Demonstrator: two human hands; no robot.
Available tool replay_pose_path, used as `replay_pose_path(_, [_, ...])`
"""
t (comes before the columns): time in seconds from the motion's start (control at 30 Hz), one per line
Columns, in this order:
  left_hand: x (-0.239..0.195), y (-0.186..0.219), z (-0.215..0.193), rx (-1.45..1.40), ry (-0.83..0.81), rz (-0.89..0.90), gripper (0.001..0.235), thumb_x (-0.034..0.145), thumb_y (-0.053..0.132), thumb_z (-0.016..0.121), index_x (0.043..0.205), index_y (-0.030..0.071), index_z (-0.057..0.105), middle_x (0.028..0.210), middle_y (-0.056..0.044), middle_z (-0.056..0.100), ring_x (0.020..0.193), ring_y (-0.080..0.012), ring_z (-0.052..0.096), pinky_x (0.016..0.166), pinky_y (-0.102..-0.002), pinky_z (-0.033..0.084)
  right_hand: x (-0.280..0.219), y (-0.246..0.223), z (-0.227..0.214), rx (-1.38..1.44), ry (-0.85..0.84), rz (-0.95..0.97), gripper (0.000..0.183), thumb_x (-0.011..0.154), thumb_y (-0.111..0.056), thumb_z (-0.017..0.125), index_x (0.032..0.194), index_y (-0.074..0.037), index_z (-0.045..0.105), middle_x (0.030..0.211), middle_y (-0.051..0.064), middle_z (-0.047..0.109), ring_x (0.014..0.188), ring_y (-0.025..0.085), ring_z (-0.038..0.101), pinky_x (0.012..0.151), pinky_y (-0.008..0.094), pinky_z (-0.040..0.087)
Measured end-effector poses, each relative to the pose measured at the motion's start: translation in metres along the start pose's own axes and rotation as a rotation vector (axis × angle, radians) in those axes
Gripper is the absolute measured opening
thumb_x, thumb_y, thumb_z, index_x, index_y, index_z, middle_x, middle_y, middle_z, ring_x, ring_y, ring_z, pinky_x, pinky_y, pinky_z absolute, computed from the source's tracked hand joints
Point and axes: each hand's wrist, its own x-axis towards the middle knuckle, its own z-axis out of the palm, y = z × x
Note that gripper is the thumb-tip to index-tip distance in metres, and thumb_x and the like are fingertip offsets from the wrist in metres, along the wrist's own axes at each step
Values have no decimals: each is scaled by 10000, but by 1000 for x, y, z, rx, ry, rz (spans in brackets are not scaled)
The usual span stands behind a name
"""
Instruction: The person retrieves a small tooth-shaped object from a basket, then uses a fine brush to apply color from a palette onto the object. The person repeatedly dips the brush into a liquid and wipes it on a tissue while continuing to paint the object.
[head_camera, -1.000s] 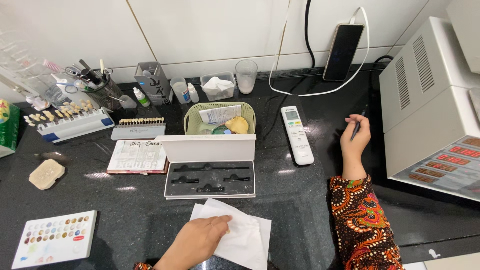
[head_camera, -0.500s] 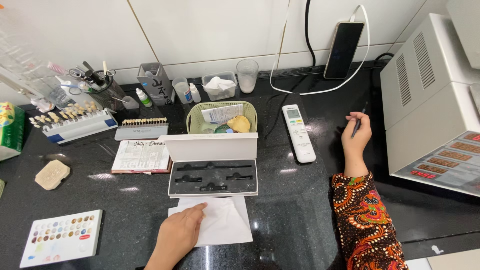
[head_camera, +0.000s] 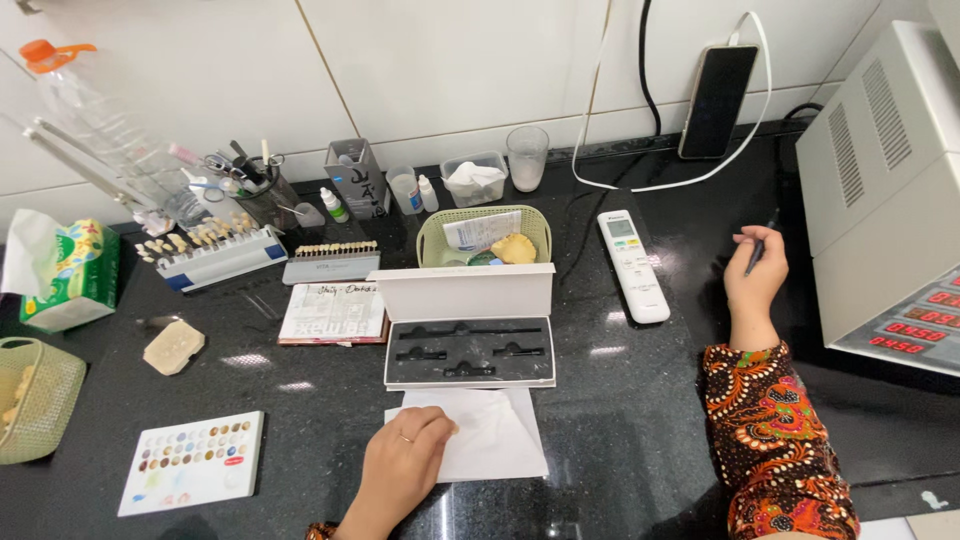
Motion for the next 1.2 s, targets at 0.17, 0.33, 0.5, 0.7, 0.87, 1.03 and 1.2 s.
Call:
replay_pose_path(0.17, [4, 4, 0, -74, -19, -1, 231, 819, 28, 735, 1017, 90, 635, 984, -44, 679, 866, -249, 684, 671, -356, 543, 1, 3, 1, -34, -4, -41, 94, 1093, 17, 539, 1144, 32, 616, 1068, 151, 723, 1024, 225, 720, 927, 316, 542])
replay_pose_path(0.33, [4, 5, 3, -168, 20, -72, 159, 896, 71, 728, 1032, 88, 647, 986, -51, 704, 900, -264, 684, 715, -359, 549, 7, -32, 1, -57, -62, -213, 108, 1106, 49, 521, 1191, 59, 588, 1103, 169, 687, 1070, 250, 700, 987, 329, 534])
replay_pose_path(0.5, [3, 1, 6, -235, 67, -251, 133, 941, 105, 703, 1063, 71, 665, 978, -62, 723, 817, -241, 694, 662, -351, 549, 19, -138, 4, 111, -92, -400, 131, 1149, 112, 448, 1264, 84, 504, 1222, 151, 606, 1152, 256, 642, 1050, 330, 502])
replay_pose_path(0.7, [2, -5, 12, -297, 17, -330, 109, 984, 140, 653, 1075, 80, 661, 1042, -63, 724, 825, -237, 713, 664, -337, 569, -41, -277, 16, 281, -331, -534, 184, 1027, 13, 573, 1204, -34, 557, 1205, 133, 643, 1165, 221, 636, 1011, 320, 491])
replay_pose_path(0.87, [-2, -12, 13, -213, -7, -330, 99, 993, 151, 635, 1072, 99, 659, 1034, -61, 727, 827, -258, 720, 684, -363, 565, -96, -331, 34, 254, -620, -746, 368, 818, -23, 716, 1165, -54, 600, 1243, 135, 667, 1153, 328, 622, 1015, 459, 435])
replay_pose_path(1.03, [-2, -18, 12, -152, 5, -420, 124, 979, 154, 646, 1085, 91, 664, 991, -79, 719, 787, -290, 716, 659, -383, 562, -110, -322, 46, 246, -825, -835, 424, 758, -91, 748, 1170, -91, 645, 1313, 97, 664, 1243, 338, 568, 1036, 485, 403])
replay_pose_path(1.2, [-4, -23, 9, -140, 78, -398, 138, 979, 136, 633, 1100, 70, 649, 988, -97, 703, 864, -296, 718, 721, -394, 563, -112, -299, 49, 215, -939, -851, 428, 756, -142, 757, 1174, -139, 667, 1352, 46, 644, 1318, 352, 484, 1080, 490, 378])
